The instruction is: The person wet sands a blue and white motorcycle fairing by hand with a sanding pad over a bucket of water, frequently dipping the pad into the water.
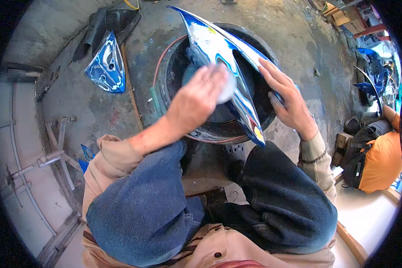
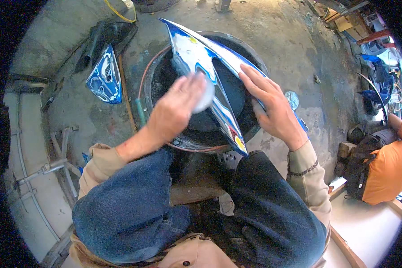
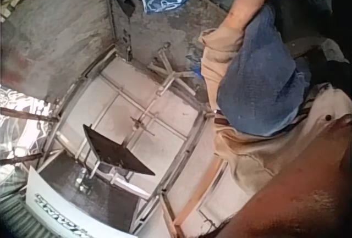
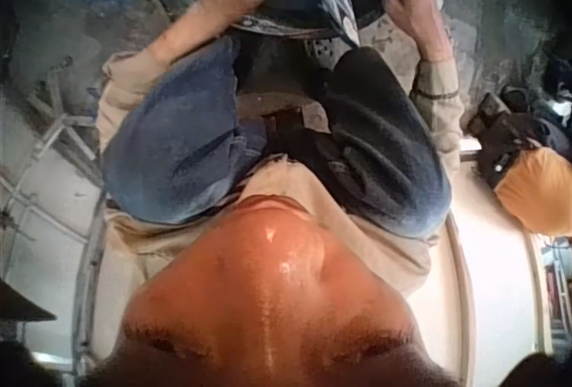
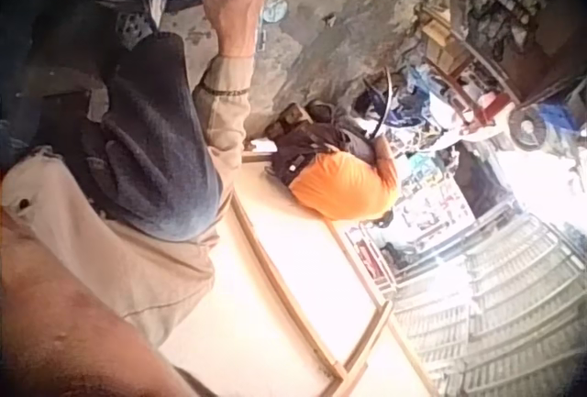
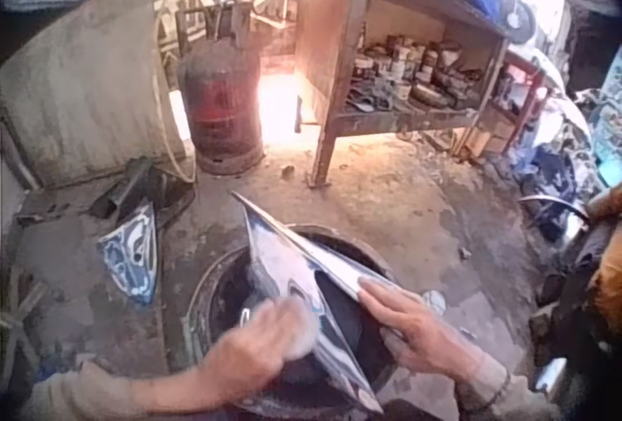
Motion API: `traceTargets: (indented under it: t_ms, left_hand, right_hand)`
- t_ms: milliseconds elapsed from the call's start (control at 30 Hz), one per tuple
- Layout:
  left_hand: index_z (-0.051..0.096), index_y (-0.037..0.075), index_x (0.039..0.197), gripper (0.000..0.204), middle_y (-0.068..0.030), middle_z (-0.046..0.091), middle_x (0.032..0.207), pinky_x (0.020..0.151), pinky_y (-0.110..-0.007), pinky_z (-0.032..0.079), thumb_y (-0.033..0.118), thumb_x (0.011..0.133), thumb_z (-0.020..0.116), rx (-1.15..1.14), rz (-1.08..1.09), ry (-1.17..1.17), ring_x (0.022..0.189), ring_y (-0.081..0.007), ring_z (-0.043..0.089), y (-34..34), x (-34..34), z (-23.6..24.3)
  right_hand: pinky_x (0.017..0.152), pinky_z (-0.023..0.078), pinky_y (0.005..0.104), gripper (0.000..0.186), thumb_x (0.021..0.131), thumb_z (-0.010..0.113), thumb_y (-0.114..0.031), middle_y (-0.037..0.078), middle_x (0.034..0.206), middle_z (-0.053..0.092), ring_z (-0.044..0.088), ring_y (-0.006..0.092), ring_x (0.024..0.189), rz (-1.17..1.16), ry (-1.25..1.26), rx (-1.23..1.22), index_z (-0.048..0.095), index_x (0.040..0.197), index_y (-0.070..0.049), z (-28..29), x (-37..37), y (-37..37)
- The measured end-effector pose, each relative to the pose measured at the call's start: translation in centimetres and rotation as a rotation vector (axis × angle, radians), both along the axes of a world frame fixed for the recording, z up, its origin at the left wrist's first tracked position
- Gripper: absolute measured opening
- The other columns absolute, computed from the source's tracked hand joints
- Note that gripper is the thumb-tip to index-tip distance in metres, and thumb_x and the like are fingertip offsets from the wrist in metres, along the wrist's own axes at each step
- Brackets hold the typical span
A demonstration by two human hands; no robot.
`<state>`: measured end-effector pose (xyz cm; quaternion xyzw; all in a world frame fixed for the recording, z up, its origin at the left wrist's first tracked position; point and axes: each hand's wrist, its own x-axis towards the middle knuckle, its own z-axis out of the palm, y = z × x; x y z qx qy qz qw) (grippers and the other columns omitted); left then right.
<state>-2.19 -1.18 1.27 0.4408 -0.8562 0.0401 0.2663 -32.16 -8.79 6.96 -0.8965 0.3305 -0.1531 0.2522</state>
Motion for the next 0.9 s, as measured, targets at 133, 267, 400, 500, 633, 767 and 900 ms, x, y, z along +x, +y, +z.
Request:
traceTargets:
  t_ms: [133,267,400,500,633,767,900]
  left_hand:
    - [0.062,-0.010,0.147,0.052,-0.0279,0.067,0.149,0.121,-0.050,0.050,0.001,0.096,0.059,0.066,0.126,0.054,0.137,-0.0428,0.066,-2.1,3.0,-0.6]
    - [0.058,-0.012,0.152,0.060,-0.0299,0.065,0.152,0.122,-0.048,0.050,0.000,0.093,0.060,0.096,0.164,0.015,0.139,-0.0450,0.063,-3.2,3.2,-0.6]
    - [0.061,-0.006,0.154,0.059,-0.0233,0.064,0.157,0.127,-0.051,0.045,0.009,0.097,0.061,0.153,-0.164,0.061,0.146,-0.0380,0.063,3.8,-2.3,1.5]
    - [0.063,0.004,0.157,0.056,-0.0156,0.064,0.161,0.127,-0.053,0.045,0.016,0.102,0.057,0.143,-0.292,0.018,0.148,-0.0299,0.063,2.6,-1.3,1.6]
    - [0.066,0.002,0.152,0.059,-0.0172,0.067,0.157,0.125,-0.052,0.047,-0.003,0.095,0.057,0.134,0.033,0.122,0.150,-0.0343,0.060,-2.0,1.8,1.1]
    - [0.064,0.001,0.153,0.057,-0.0163,0.066,0.158,0.129,-0.048,0.045,0.005,0.097,0.059,0.272,-0.197,0.176,0.150,-0.0342,0.060,2.6,-2.7,1.9]
    - [0.065,0.006,0.154,0.056,-0.0127,0.064,0.161,0.128,-0.052,0.045,0.013,0.099,0.060,0.249,-0.583,0.134,0.153,-0.0301,0.058,2.4,-2.6,1.6]
  right_hand:
    - [0.135,0.031,0.0497,0.086,0.086,0.060,0.013,0.018,0.177,0.044,0.039,0.0376,0.165,0.008,-0.001,0.011,0.049,0.169,-0.009,0.4,0.5,0.1]
    - [0.135,0.031,0.0498,0.085,0.088,0.060,0.012,0.018,0.177,0.044,0.039,0.0371,0.165,-0.005,0.008,0.001,0.048,0.170,-0.009,0.3,0.2,0.1]
    - [0.135,0.032,0.0498,0.086,0.088,0.060,0.012,0.018,0.177,0.044,0.039,0.0365,0.165,0.014,-0.011,0.007,0.047,0.170,-0.010,-0.4,0.1,-0.2]
    - [0.135,0.032,0.0501,0.086,0.088,0.059,0.013,0.018,0.177,0.044,0.040,0.0364,0.165,0.004,-0.006,0.001,0.048,0.170,-0.011,-0.3,-0.1,-0.1]
    - [0.134,0.032,0.0503,0.085,0.088,0.059,0.013,0.017,0.178,0.044,0.040,0.0363,0.165,0.003,-0.013,-0.009,0.048,0.170,-0.010,0.0,0.2,0.0]
    - [0.134,0.032,0.0506,0.085,0.087,0.059,0.013,0.017,0.178,0.044,0.040,0.0366,0.165,0.002,-0.013,-0.001,0.049,0.169,-0.010,-0.1,-0.3,0.0]
    - [0.134,0.032,0.0505,0.086,0.086,0.060,0.013,0.017,0.178,0.044,0.040,0.0368,0.165,0.003,-0.027,0.003,0.049,0.168,-0.009,-0.5,-0.2,-0.1]
